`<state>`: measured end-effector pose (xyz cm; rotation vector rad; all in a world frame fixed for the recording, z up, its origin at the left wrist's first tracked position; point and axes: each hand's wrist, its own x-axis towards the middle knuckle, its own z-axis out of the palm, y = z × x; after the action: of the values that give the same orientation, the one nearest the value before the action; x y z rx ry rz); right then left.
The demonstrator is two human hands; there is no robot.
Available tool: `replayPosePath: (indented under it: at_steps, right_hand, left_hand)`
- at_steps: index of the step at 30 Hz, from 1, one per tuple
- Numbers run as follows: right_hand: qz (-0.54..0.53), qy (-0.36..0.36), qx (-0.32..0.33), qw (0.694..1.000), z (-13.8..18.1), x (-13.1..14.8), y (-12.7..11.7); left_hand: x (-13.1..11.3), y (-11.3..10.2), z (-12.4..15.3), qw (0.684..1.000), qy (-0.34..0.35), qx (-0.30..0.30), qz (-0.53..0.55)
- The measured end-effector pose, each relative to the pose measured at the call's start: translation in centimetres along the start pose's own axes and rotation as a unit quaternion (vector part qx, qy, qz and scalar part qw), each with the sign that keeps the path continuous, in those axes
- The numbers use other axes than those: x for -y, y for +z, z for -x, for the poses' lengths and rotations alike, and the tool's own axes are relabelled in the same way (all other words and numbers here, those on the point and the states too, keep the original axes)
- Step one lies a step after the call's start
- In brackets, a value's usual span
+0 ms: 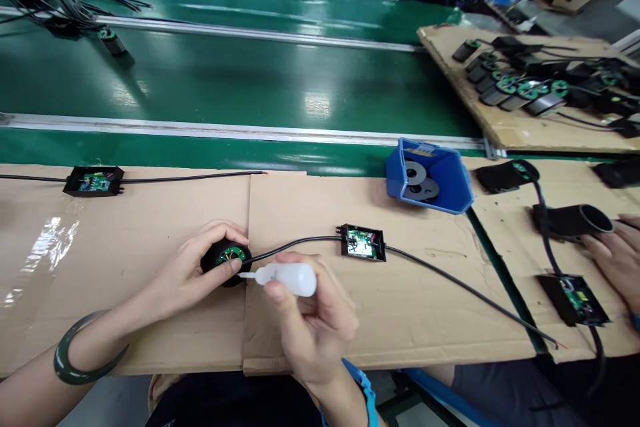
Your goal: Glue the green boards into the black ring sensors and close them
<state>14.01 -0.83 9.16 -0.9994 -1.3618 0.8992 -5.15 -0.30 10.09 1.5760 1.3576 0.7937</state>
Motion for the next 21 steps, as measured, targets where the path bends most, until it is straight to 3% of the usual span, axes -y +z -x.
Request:
replayPosePath:
  at_steps: [3, 6, 10, 14, 17, 21]
  right_hand:
    - [-0.142, 0.059, -0.097, 0.983, -0.9, 0.1, -0.2]
    - [-0.214, 0.088, -0.132, 0.964, -2.1, 0.7, -0.2]
    - [-0.198, 0.082, -0.089, 0.973, -1.7, 0.7, 0.0]
    - [-0.081, 0.013, -0.002, 0.997, -0.1, 0.0, 0.0]
    - [0.000, -0.058, 0.027, 0.998, 0.3, -0.1, 0.0]
    - [0.032, -0.129, 0.029, 0.991, -0.1, 0.6, 0.3]
  left_hand:
    - [0.1, -0.4, 0.0, 0.985, -0.057, 0.062, 0.150]
    - [0.3, -0.2, 0.1, 0.950, -0.089, 0.120, 0.273]
    - [0.7, 1.1, 0.1, 0.916, -0.107, 0.123, 0.367]
    - [0.8, 2.2, 0.2, 0.871, -0.136, 0.118, 0.457]
    - [0.7, 2.4, 0.3, 0.860, -0.139, 0.121, 0.476]
    - [0.7, 2.5, 0.3, 0.847, -0.144, 0.126, 0.495]
